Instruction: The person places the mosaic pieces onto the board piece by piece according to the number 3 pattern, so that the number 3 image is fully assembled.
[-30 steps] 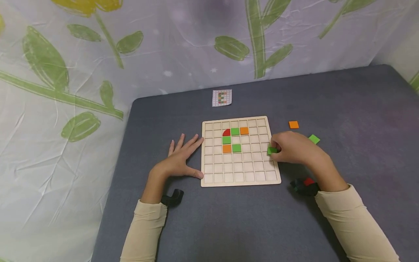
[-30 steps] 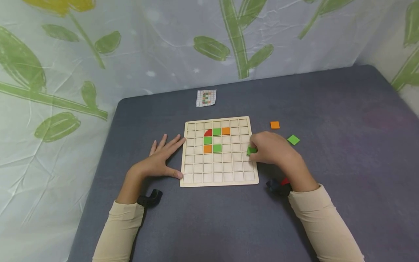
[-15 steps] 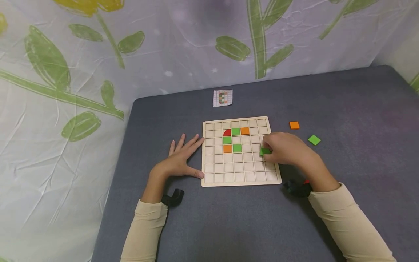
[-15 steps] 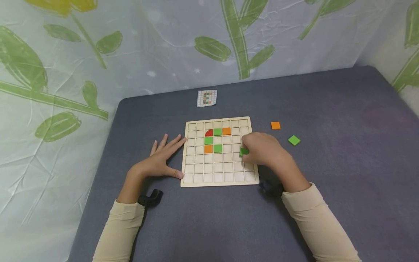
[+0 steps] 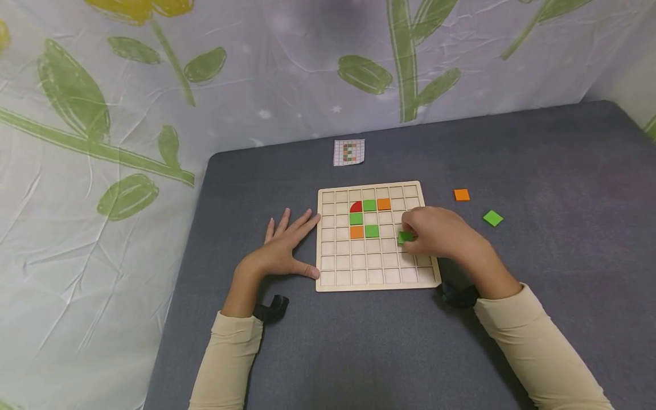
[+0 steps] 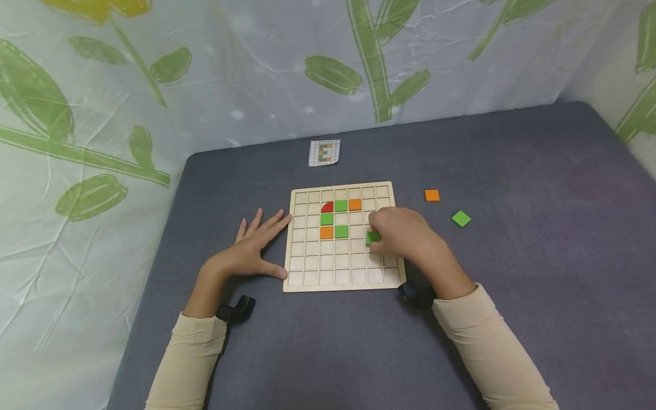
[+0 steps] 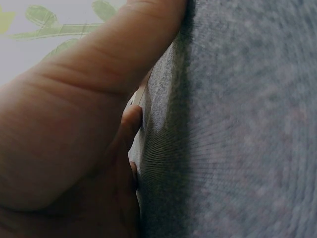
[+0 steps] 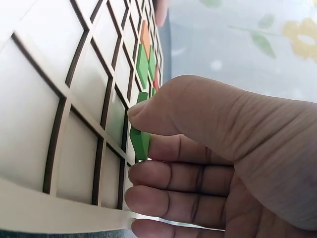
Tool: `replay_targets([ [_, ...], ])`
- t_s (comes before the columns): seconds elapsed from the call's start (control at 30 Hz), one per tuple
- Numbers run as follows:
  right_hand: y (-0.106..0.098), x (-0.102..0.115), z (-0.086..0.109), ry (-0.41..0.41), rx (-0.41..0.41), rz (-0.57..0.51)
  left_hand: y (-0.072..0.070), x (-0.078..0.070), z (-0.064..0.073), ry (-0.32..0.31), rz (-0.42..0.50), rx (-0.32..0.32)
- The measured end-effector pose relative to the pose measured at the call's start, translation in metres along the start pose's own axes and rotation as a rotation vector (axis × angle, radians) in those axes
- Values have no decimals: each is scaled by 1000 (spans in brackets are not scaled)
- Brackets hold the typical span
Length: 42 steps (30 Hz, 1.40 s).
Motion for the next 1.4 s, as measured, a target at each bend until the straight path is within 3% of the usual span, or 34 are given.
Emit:
replay_targets([
  [0.93,9,24,-10,-24,19,6,1,2,0,-15,-8,8],
  [1.4,13,39,-14,-76,9,6,0,1,0,-7,0,3],
])
Point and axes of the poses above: each hand's wrist, its own z-axis away from the middle knuckle, its own y-axis out of the palm, x = y × z, the point moved 5 cm from there along -z, towards the middle knuckle, and after that the axes turned 15 degrees about y, right-handed, at the moved point
